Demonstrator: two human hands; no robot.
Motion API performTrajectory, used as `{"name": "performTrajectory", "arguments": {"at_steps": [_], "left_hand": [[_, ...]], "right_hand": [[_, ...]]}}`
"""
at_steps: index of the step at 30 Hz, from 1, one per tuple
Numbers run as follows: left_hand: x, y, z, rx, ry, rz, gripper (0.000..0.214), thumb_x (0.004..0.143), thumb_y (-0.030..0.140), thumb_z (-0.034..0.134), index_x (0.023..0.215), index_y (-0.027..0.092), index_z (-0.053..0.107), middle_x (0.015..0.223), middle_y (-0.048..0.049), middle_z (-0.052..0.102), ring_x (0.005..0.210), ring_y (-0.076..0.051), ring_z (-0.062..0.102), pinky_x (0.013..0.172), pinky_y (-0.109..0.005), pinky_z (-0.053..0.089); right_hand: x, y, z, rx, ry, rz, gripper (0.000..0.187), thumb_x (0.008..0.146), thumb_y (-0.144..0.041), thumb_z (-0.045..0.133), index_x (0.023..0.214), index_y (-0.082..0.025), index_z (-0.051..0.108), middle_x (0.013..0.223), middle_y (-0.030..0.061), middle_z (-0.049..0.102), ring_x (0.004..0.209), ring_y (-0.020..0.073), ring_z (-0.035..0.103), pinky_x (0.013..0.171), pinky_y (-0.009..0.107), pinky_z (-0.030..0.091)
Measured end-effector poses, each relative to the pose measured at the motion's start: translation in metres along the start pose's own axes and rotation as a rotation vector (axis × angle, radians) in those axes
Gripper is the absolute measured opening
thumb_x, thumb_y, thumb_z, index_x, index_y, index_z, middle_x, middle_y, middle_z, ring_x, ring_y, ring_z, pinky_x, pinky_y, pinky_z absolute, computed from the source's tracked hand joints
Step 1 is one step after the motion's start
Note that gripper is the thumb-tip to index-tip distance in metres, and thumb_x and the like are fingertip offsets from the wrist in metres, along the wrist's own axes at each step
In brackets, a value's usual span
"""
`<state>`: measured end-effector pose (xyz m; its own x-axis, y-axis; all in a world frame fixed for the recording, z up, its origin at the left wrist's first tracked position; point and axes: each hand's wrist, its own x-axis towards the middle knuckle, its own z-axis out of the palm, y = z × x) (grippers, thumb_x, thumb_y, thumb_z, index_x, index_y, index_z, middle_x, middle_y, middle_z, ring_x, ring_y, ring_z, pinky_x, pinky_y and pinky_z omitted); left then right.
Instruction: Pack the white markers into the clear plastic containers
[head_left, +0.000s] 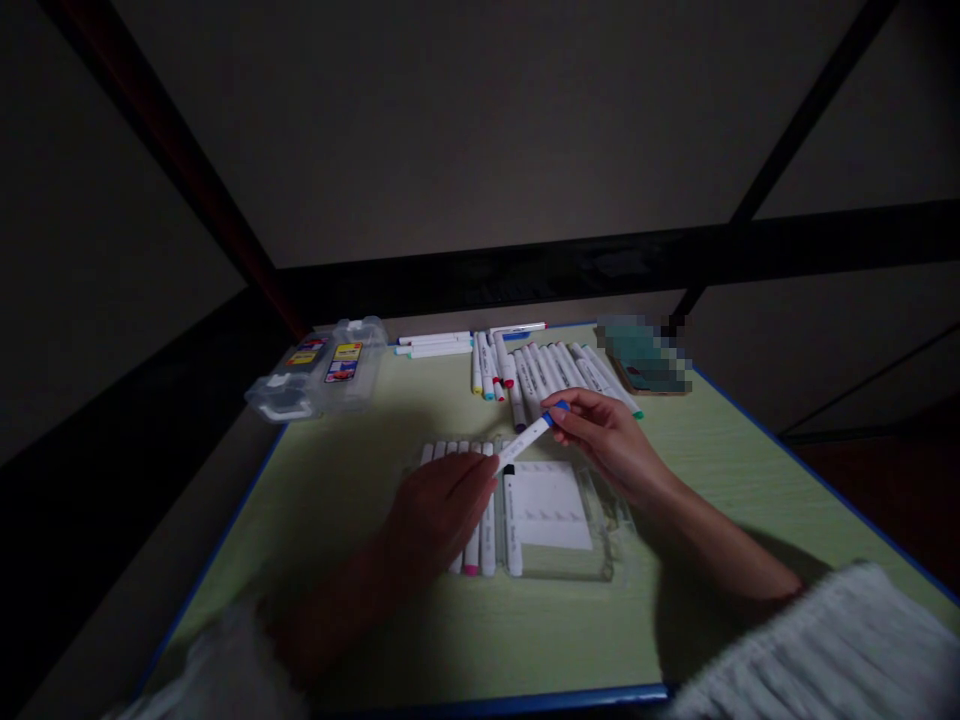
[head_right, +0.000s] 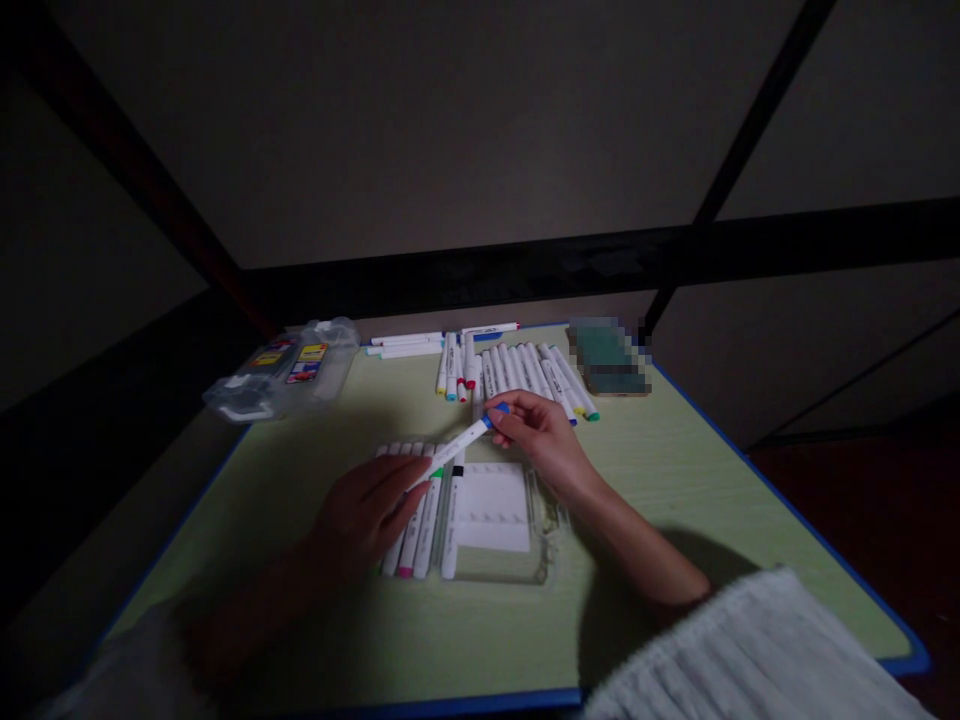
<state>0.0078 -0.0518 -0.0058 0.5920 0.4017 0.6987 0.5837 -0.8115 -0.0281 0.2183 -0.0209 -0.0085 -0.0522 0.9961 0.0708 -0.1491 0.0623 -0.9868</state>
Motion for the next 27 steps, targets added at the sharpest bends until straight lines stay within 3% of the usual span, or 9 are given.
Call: {"name": "performTrajectory", "arguments": {"at_steps": [11, 20, 27], "left_hand": [[-0.002, 0.011, -0.002, 0.083, -0.038, 0.12, 0.015, 0.085, 0.015, 0.048, 0.098, 0.013, 0.056, 0.087, -0.0053, 0.069, 0.075, -0.014, 0.065, 0.067, -0.027, 0.051], [-0.003, 0.016, -0.002, 0.034, -0.061, 0.217, 0.016, 0.085, 0.024, 0.055, 0.094, 0.01, 0.054, 0.069, -0.0014, 0.064, 0.063, -0.012, 0.06, 0.058, -0.024, 0.045], [-0.004, 0.023, -0.003, 0.015, -0.084, 0.246, 0.015, 0.086, 0.024, 0.054, 0.092, 0.01, 0.054, 0.064, 0.0003, 0.062, 0.06, -0.011, 0.058, 0.056, -0.025, 0.045]], "right_hand": [[0.0, 0.0, -0.001, 0.064, 0.047, 0.036, 0.03, 0.06, -0.034, 0.074, 0.083, -0.017, 0.066, 0.064, -0.0017, 0.061, 0.053, 0.0065, 0.051, 0.051, 0.021, 0.043], [0.0, -0.001, 0.002, 0.041, 0.045, 0.01, 0.034, 0.059, -0.037, 0.075, 0.081, -0.019, 0.056, 0.053, -0.0067, 0.054, 0.047, 0.0063, 0.047, 0.048, 0.021, 0.04], [-0.002, -0.001, 0.003, -0.044, 0.003, 0.006, 0.029, 0.063, -0.039, 0.071, 0.077, -0.018, 0.055, 0.063, -0.0017, 0.063, 0.052, 0.0082, 0.05, 0.05, 0.023, 0.039]]}}
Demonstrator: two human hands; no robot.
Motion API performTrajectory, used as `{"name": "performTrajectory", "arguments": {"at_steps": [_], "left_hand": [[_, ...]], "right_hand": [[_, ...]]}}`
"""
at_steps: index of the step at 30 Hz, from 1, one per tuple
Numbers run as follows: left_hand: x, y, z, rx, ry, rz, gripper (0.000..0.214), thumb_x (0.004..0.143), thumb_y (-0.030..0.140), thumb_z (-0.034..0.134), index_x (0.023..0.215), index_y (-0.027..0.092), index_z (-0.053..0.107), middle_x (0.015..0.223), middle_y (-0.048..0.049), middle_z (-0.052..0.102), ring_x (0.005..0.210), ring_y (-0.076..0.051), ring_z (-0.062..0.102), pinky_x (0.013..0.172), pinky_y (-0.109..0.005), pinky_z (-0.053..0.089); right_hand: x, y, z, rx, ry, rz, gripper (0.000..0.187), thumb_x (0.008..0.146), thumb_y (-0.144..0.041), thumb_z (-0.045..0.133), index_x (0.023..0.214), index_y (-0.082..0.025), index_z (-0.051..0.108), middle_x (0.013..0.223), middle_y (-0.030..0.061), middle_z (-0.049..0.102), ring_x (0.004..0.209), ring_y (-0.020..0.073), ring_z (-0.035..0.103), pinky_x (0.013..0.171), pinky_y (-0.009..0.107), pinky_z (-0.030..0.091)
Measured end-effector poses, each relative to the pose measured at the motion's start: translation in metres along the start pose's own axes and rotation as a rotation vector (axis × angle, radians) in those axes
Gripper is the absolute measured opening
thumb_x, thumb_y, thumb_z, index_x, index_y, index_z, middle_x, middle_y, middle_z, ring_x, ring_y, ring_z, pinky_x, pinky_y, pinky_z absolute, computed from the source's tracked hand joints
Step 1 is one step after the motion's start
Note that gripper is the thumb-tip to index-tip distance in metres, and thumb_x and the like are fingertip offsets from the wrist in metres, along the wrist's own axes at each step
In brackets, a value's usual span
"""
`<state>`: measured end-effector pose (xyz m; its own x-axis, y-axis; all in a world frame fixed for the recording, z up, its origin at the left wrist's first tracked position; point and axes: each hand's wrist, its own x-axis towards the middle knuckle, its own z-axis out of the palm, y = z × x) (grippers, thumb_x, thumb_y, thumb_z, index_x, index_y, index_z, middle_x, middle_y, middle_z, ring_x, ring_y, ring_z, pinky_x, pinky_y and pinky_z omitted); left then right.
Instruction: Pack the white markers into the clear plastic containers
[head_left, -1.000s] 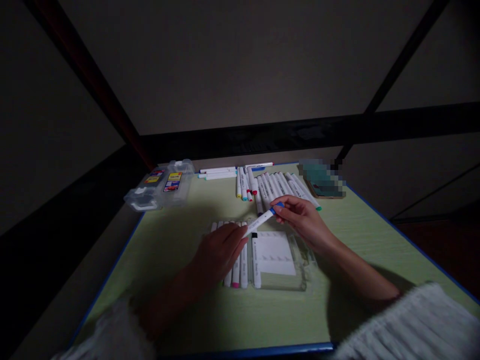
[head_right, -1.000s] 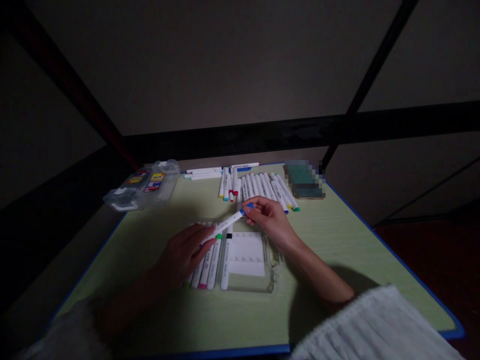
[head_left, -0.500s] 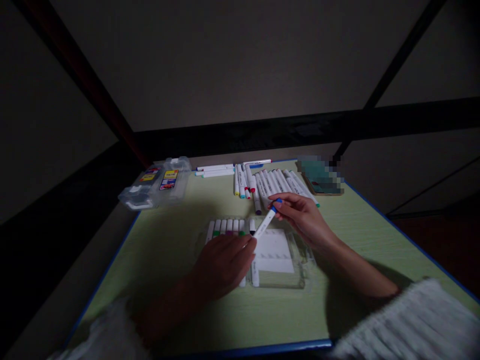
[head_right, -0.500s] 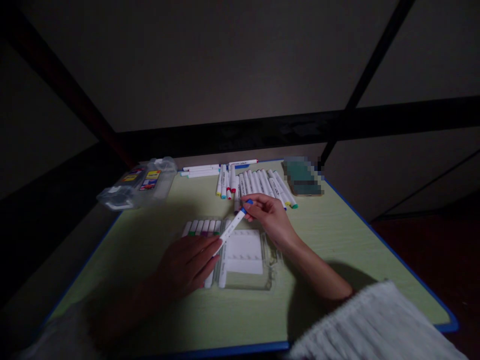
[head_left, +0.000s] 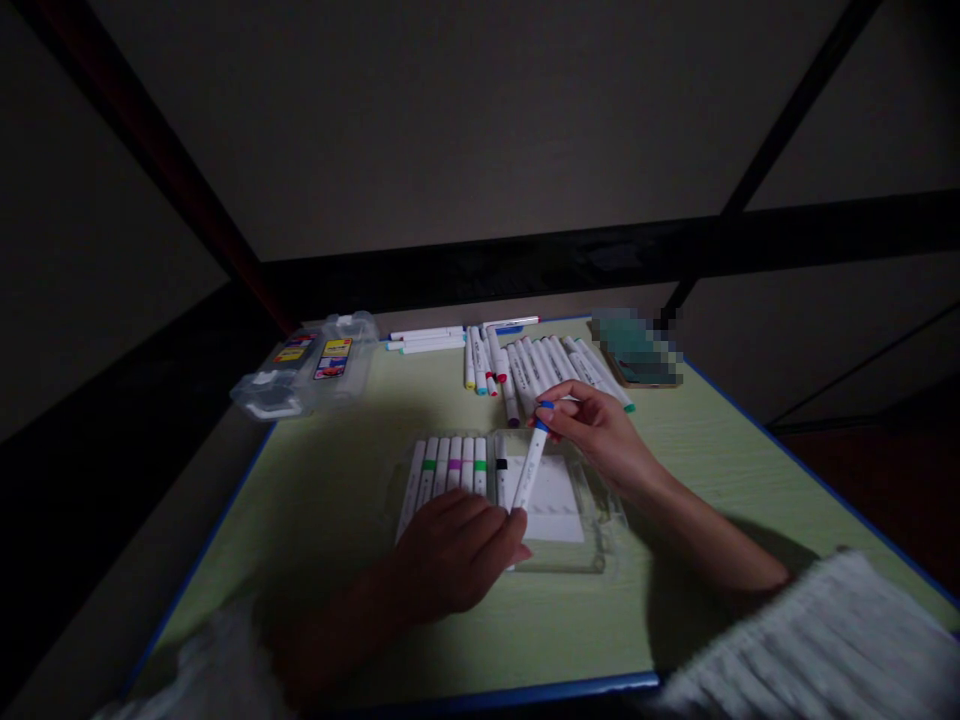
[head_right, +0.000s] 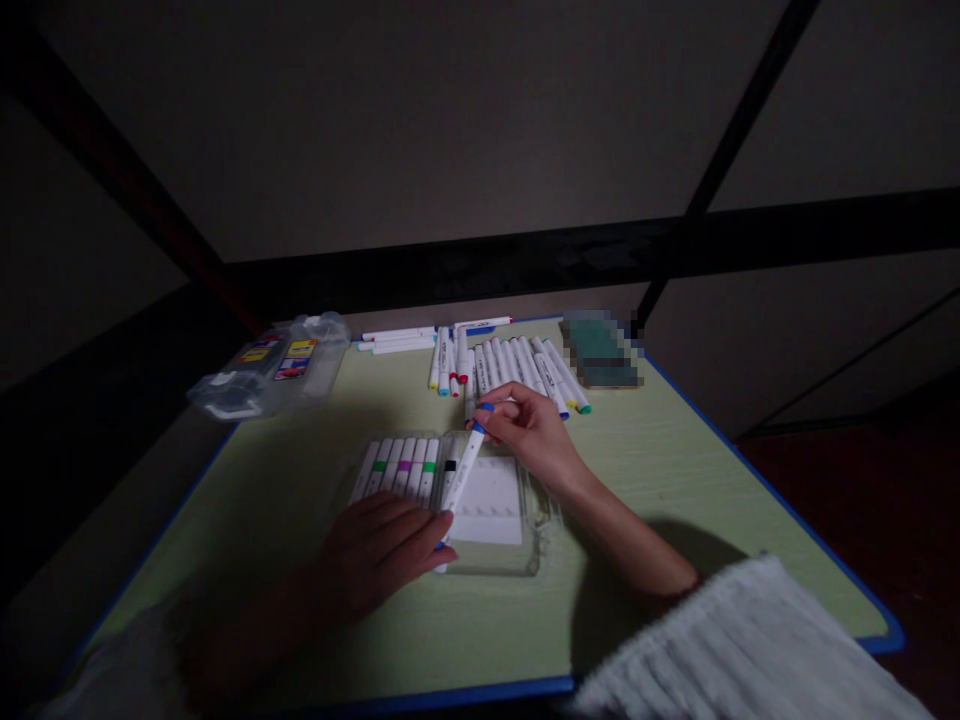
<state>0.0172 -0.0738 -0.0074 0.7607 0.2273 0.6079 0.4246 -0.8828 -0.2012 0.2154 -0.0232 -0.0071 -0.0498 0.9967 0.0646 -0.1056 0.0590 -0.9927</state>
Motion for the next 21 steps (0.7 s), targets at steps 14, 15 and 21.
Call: {"name": "performTrajectory", "arguments": {"at_steps": [14, 15, 21], "left_hand": [[-0.001, 0.01, -0.003, 0.024, -0.063, 0.025, 0.014, 0.086, 0.015, 0.049, 0.097, 0.01, 0.056, 0.074, -0.0024, 0.065, 0.066, -0.012, 0.058, 0.059, -0.026, 0.045], [-0.001, 0.011, -0.003, 0.023, -0.061, 0.026, 0.014, 0.086, 0.014, 0.049, 0.097, 0.01, 0.056, 0.074, -0.0024, 0.064, 0.066, -0.012, 0.057, 0.059, -0.026, 0.045], [-0.002, 0.016, -0.001, -0.002, -0.102, -0.007, 0.015, 0.087, 0.014, 0.047, 0.097, 0.01, 0.056, 0.073, -0.0027, 0.063, 0.066, -0.013, 0.057, 0.058, -0.027, 0.045]], "right_hand": [[-0.001, 0.0, 0.001, 0.016, -0.051, -0.004, 0.029, 0.066, -0.04, 0.07, 0.077, -0.018, 0.055, 0.063, -0.0006, 0.065, 0.053, 0.0087, 0.052, 0.051, 0.023, 0.04], [-0.001, 0.0, 0.002, 0.009, -0.061, -0.004, 0.029, 0.066, -0.041, 0.069, 0.078, -0.019, 0.055, 0.063, -0.0005, 0.065, 0.053, 0.0088, 0.052, 0.051, 0.023, 0.04], [-0.001, 0.004, 0.003, -0.061, -0.106, -0.008, 0.027, 0.068, -0.04, 0.068, 0.081, -0.019, 0.055, 0.062, -0.0022, 0.061, 0.054, 0.0093, 0.052, 0.053, 0.023, 0.041]]}}
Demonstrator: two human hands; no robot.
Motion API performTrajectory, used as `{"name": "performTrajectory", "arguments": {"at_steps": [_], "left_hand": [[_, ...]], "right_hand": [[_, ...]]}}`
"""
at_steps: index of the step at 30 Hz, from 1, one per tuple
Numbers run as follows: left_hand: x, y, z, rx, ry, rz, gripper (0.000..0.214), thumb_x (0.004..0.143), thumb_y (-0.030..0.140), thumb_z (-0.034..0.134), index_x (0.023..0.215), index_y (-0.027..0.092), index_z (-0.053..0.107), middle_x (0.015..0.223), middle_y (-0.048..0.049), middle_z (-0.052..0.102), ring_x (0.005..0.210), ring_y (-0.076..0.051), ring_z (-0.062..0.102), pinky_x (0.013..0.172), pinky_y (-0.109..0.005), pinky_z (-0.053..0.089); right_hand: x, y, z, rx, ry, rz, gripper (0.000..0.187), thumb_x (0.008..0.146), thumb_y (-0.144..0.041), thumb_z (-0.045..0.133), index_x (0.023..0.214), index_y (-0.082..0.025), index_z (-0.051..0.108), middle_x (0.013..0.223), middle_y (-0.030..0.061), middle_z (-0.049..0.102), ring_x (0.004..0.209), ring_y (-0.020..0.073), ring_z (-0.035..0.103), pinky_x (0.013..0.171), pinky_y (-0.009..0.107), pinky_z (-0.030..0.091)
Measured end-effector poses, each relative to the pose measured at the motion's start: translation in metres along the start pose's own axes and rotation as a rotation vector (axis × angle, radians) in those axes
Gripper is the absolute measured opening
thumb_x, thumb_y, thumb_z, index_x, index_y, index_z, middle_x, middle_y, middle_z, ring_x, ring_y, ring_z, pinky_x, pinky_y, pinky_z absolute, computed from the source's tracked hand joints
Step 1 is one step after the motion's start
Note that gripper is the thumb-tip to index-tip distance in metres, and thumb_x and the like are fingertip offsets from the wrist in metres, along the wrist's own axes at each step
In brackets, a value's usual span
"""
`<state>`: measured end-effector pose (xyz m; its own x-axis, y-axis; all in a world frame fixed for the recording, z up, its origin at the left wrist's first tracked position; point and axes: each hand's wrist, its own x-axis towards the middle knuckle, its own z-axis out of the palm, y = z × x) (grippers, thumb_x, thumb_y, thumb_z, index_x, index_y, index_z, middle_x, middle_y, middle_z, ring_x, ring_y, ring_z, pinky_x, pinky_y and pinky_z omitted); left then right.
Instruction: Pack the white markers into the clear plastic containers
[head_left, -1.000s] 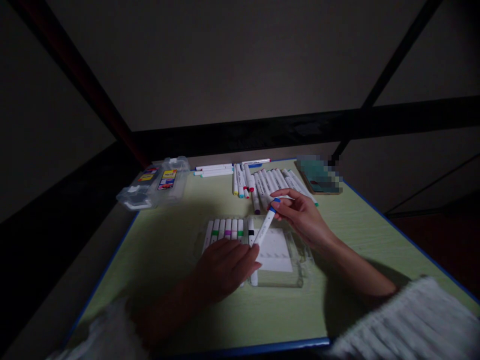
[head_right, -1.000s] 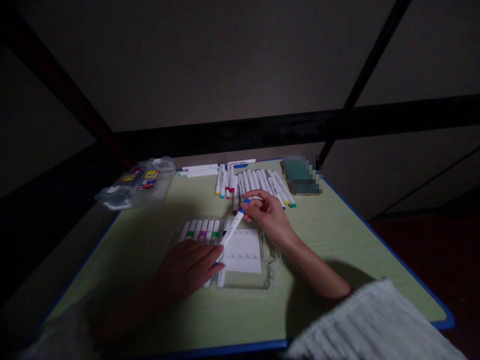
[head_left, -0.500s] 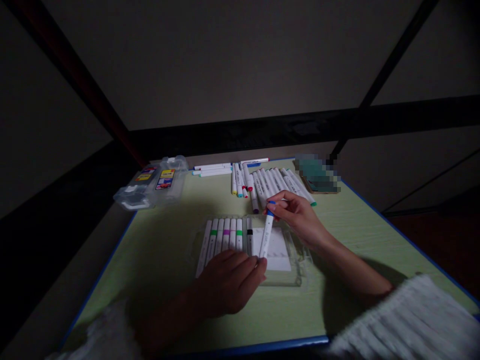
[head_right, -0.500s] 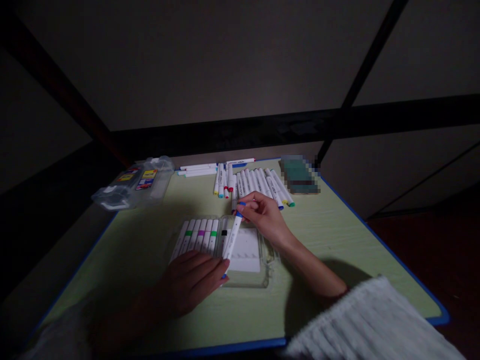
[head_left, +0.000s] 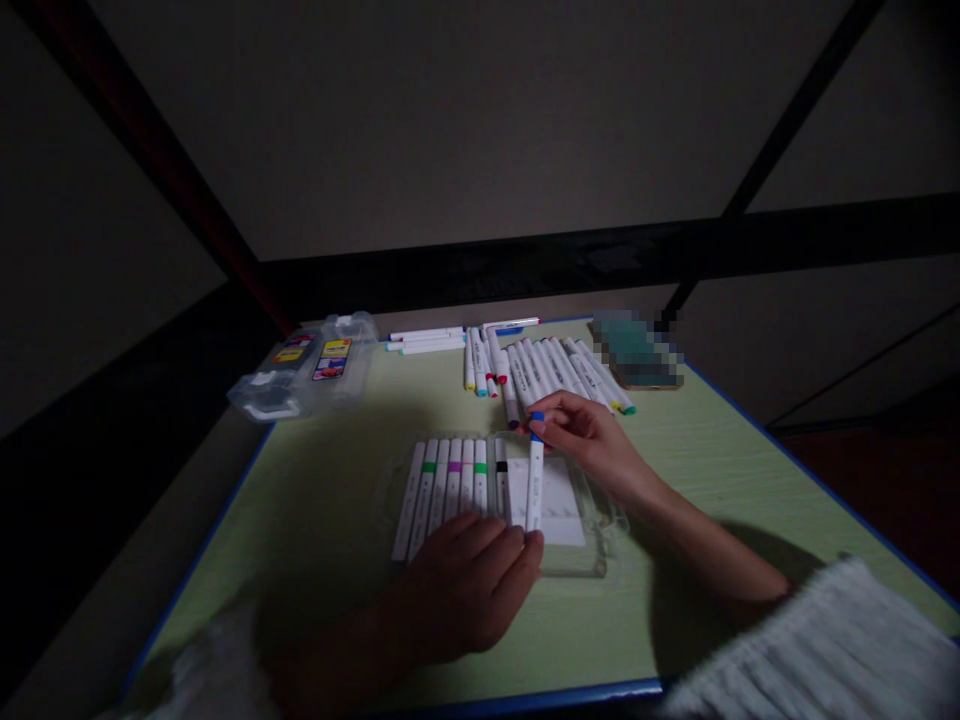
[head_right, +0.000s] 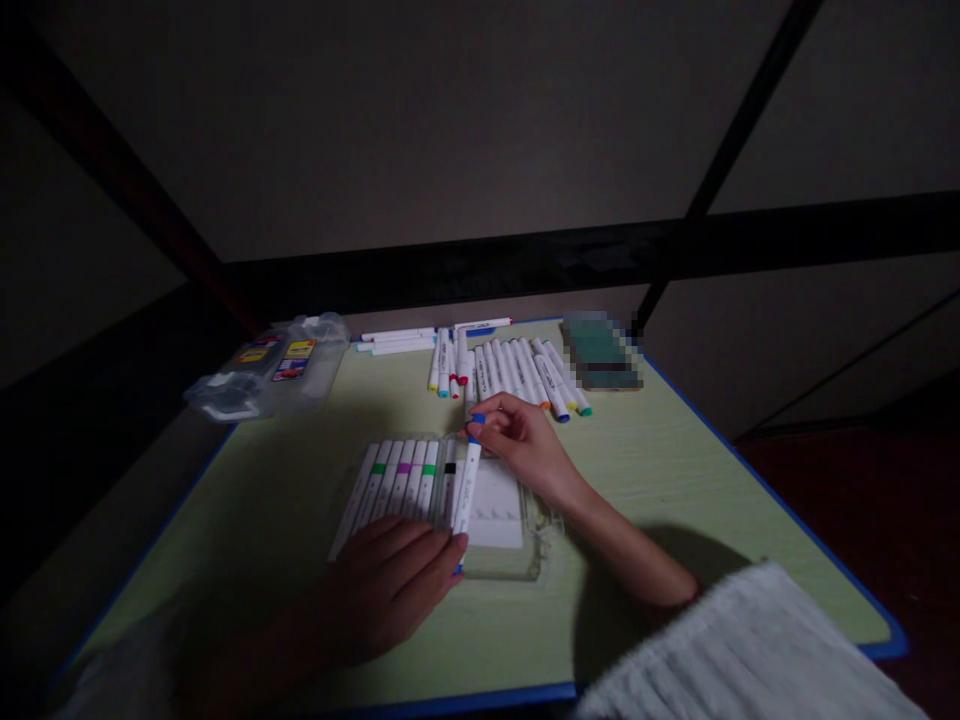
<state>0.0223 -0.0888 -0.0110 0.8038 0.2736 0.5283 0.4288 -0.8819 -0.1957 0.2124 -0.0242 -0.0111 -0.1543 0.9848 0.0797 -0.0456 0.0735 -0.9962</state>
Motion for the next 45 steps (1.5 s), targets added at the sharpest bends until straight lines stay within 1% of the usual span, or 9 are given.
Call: {"name": "performTrajectory", "arguments": {"at_steps": [5, 9, 13, 17, 20, 29, 34, 39, 45], "left_hand": [[-0.002, 0.005, 0.005, -0.068, -0.007, -0.067, 0.013, 0.086, 0.014, 0.048, 0.095, 0.01, 0.056, 0.071, -0.0018, 0.062, 0.065, -0.013, 0.056, 0.057, -0.028, 0.045], [-0.002, 0.007, 0.006, -0.104, -0.026, -0.09, 0.014, 0.088, 0.017, 0.045, 0.093, 0.011, 0.056, 0.069, -0.0016, 0.061, 0.063, -0.013, 0.055, 0.055, -0.028, 0.044], [-0.003, 0.007, 0.008, -0.12, -0.028, -0.1, 0.014, 0.088, 0.018, 0.044, 0.093, 0.011, 0.056, 0.068, -0.0016, 0.06, 0.063, -0.014, 0.054, 0.055, -0.028, 0.044], [-0.005, 0.008, 0.011, -0.123, -0.025, -0.106, 0.014, 0.087, 0.018, 0.047, 0.095, 0.01, 0.056, 0.07, -0.0016, 0.059, 0.064, -0.014, 0.054, 0.056, -0.029, 0.043], [-0.005, 0.008, 0.012, -0.134, -0.035, -0.122, 0.014, 0.087, 0.019, 0.048, 0.095, 0.011, 0.055, 0.071, -0.0017, 0.059, 0.067, -0.015, 0.054, 0.057, -0.029, 0.044], [-0.004, 0.008, 0.012, -0.165, -0.056, -0.147, 0.014, 0.086, 0.02, 0.048, 0.093, 0.011, 0.057, 0.072, -0.0019, 0.059, 0.069, -0.016, 0.054, 0.058, -0.029, 0.045], [-0.005, 0.008, 0.014, -0.166, -0.064, -0.157, 0.009, 0.084, 0.016, 0.049, 0.084, 0.013, 0.057, 0.07, -0.0011, 0.057, 0.068, -0.015, 0.053, 0.059, -0.029, 0.045], [-0.003, 0.006, 0.012, -0.169, -0.085, -0.152, 0.011, 0.084, 0.016, 0.048, 0.087, 0.012, 0.058, 0.071, -0.002, 0.057, 0.07, -0.016, 0.052, 0.06, -0.028, 0.046], [-0.002, 0.007, 0.011, -0.115, -0.115, -0.137, 0.013, 0.085, 0.015, 0.045, 0.085, 0.011, 0.057, 0.073, -0.0032, 0.056, 0.07, -0.016, 0.052, 0.059, -0.029, 0.046]], "right_hand": [[0.001, 0.006, -0.001, -0.053, -0.038, -0.011, 0.026, 0.067, -0.035, 0.068, 0.082, -0.018, 0.056, 0.065, -0.0026, 0.058, 0.056, 0.0086, 0.051, 0.054, 0.024, 0.042], [0.002, 0.011, -0.001, -0.096, -0.078, -0.032, 0.023, 0.069, -0.031, 0.065, 0.085, -0.017, 0.056, 0.068, -0.0014, 0.058, 0.06, 0.01, 0.053, 0.058, 0.025, 0.042], [0.003, 0.02, 0.0, -0.113, -0.068, -0.047, 0.021, 0.07, -0.03, 0.063, 0.085, -0.017, 0.057, 0.071, -0.0002, 0.058, 0.064, 0.011, 0.054, 0.061, 0.027, 0.043], [0.004, 0.029, 0.0, -0.14, -0.067, -0.056, 0.019, 0.072, -0.03, 0.06, 0.086, -0.017, 0.057, 0.075, 0.0012, 0.058, 0.067, 0.0115, 0.054, 0.061, 0.027, 0.042], [0.005, 0.032, 0.0, -0.151, -0.099, -0.065, 0.02, 0.073, -0.029, 0.059, 0.088, -0.017, 0.056, 0.073, 0.0002, 0.057, 0.064, 0.0105, 0.052, 0.058, 0.025, 0.041], [0.004, 0.03, -0.001, -0.259, -0.161, -0.078, 0.023, 0.076, -0.025, 0.055, 0.096, -0.016, 0.056, 0.076, 0.0014, 0.058, 0.066, 0.0115, 0.053, 0.059, 0.025, 0.042], [0.002, 0.029, -0.001, -0.355, -0.176, -0.092, 0.019, 0.076, -0.023, 0.055, 0.093, -0.014, 0.059, 0.077, 0.0035, 0.061, 0.066, 0.0119, 0.053, 0.058, 0.025, 0.042], [0.002, 0.027, 0.0, -0.424, -0.177, -0.105, 0.019, 0.077, -0.021, 0.054, 0.093, -0.013, 0.06, 0.078, 0.004, 0.062, 0.065, 0.0117, 0.054, 0.057, 0.024, 0.042], [0.0, 0.022, 0.001, -0.545, -0.184, -0.113, 0.021, 0.079, -0.019, 0.052, 0.096, -0.012, 0.061, 0.082, 0.0059, 0.065, 0.068, 0.014, 0.057, 0.061, 0.026, 0.045]]}}
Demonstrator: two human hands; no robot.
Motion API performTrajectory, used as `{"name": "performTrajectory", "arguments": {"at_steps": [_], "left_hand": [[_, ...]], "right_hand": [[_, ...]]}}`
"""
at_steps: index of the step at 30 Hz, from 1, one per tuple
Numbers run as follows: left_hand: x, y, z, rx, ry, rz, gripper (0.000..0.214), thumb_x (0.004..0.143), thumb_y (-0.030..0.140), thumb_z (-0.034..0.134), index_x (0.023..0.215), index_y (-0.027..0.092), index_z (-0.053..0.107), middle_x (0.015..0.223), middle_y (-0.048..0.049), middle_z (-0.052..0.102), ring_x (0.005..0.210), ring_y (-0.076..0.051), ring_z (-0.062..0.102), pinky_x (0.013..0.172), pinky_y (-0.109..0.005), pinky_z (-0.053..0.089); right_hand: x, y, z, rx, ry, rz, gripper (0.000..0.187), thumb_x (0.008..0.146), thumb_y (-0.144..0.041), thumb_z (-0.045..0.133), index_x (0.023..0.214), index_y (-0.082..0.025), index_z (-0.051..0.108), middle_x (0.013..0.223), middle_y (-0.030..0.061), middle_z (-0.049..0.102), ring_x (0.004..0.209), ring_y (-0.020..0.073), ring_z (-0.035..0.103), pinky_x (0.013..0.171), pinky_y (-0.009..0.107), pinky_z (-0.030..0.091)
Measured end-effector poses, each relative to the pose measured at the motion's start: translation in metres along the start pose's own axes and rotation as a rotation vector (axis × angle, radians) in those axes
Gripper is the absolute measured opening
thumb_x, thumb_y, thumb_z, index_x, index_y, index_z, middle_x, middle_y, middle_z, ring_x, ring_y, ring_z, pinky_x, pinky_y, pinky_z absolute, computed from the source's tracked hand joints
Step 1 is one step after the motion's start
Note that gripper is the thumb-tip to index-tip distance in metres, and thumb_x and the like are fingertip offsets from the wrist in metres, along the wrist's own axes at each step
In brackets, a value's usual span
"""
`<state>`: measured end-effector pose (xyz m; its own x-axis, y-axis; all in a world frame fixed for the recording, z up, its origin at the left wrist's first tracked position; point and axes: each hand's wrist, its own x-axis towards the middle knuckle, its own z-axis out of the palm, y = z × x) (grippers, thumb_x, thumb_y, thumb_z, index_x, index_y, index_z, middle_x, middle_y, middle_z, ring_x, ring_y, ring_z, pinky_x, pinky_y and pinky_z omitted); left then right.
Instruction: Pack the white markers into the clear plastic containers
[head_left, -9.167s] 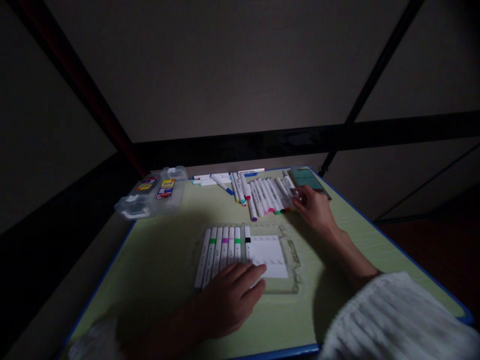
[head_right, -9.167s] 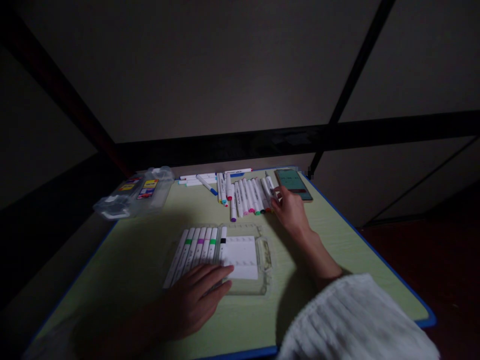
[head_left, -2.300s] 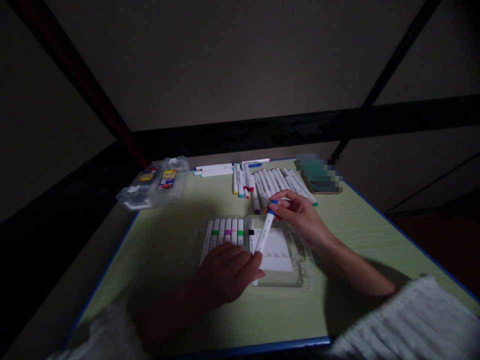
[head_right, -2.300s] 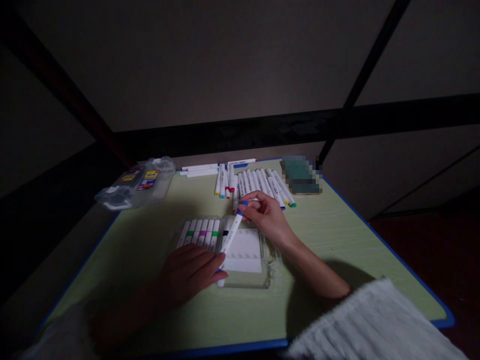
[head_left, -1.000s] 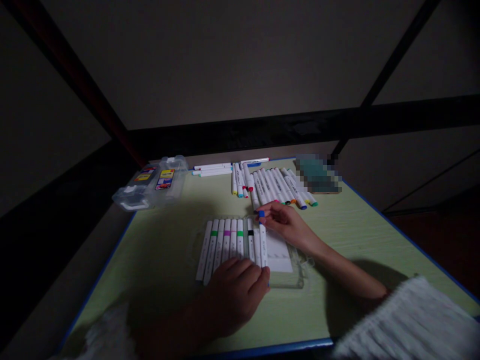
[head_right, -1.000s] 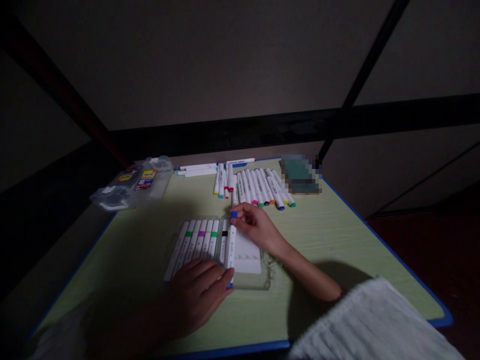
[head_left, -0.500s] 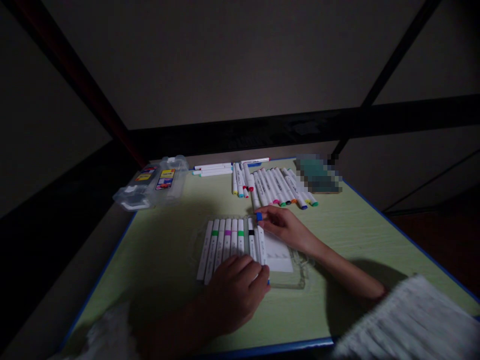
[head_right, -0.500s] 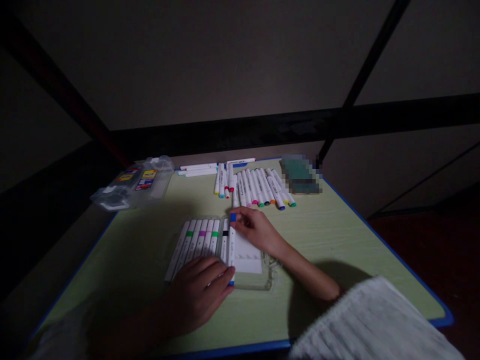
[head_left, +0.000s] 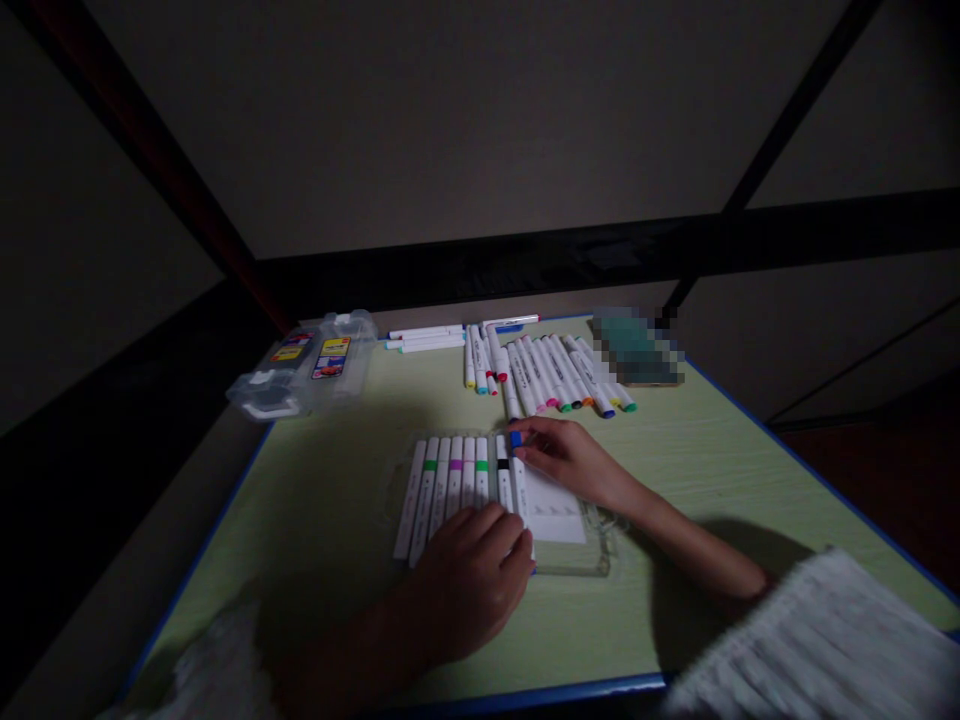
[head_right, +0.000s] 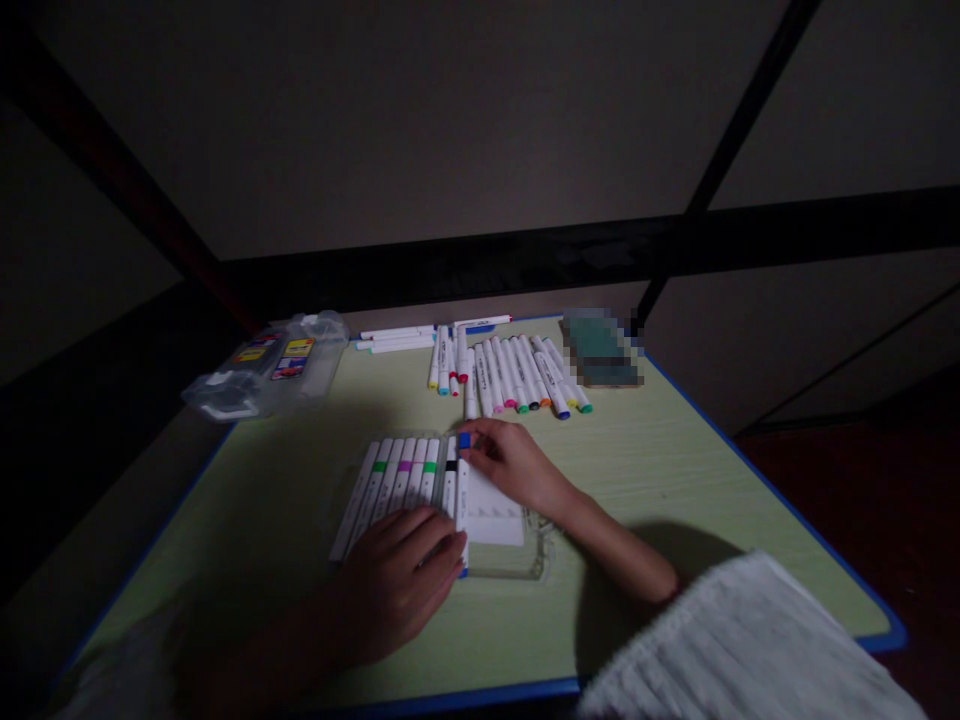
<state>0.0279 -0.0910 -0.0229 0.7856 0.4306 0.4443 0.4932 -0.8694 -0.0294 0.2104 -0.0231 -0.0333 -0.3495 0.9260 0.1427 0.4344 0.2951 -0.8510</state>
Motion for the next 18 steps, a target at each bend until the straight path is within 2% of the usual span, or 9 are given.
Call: {"name": "performTrajectory", "arguments": {"at_steps": [7, 12, 18], "left_hand": [[-0.0003, 0.0005, -0.0003, 0.036, -0.006, 0.006, 0.019, 0.087, 0.015, 0.039, 0.085, 0.011, 0.058, 0.084, -0.0069, 0.061, 0.077, -0.017, 0.056, 0.062, -0.03, 0.048], [-0.002, 0.0004, 0.0014, 0.044, 0.044, 0.016, 0.02, 0.088, 0.016, 0.04, 0.086, 0.011, 0.059, 0.09, -0.0072, 0.064, 0.082, -0.018, 0.058, 0.066, -0.03, 0.05], [-0.0025, 0.0004, 0.0009, 0.049, 0.036, 0.02, 0.02, 0.088, 0.015, 0.041, 0.087, 0.012, 0.06, 0.092, -0.0073, 0.064, 0.084, -0.017, 0.058, 0.069, -0.03, 0.05]], "right_hand": [[0.0002, 0.0017, -0.0012, -0.116, 0.02, -0.03, 0.023, 0.079, -0.018, 0.053, 0.099, -0.012, 0.062, 0.096, 0.0103, 0.065, 0.083, 0.0187, 0.059, 0.074, 0.033, 0.047], [-0.0002, 0.0014, -0.001, -0.15, 0.043, -0.039, 0.022, 0.079, -0.019, 0.054, 0.099, -0.014, 0.062, 0.097, 0.0098, 0.065, 0.085, 0.0187, 0.059, 0.075, 0.033, 0.047], [-0.0006, 0.0009, -0.0004, -0.183, 0.049, -0.063, 0.022, 0.079, -0.018, 0.055, 0.098, -0.014, 0.063, 0.097, 0.0095, 0.065, 0.086, 0.0185, 0.059, 0.075, 0.033, 0.047]]}}
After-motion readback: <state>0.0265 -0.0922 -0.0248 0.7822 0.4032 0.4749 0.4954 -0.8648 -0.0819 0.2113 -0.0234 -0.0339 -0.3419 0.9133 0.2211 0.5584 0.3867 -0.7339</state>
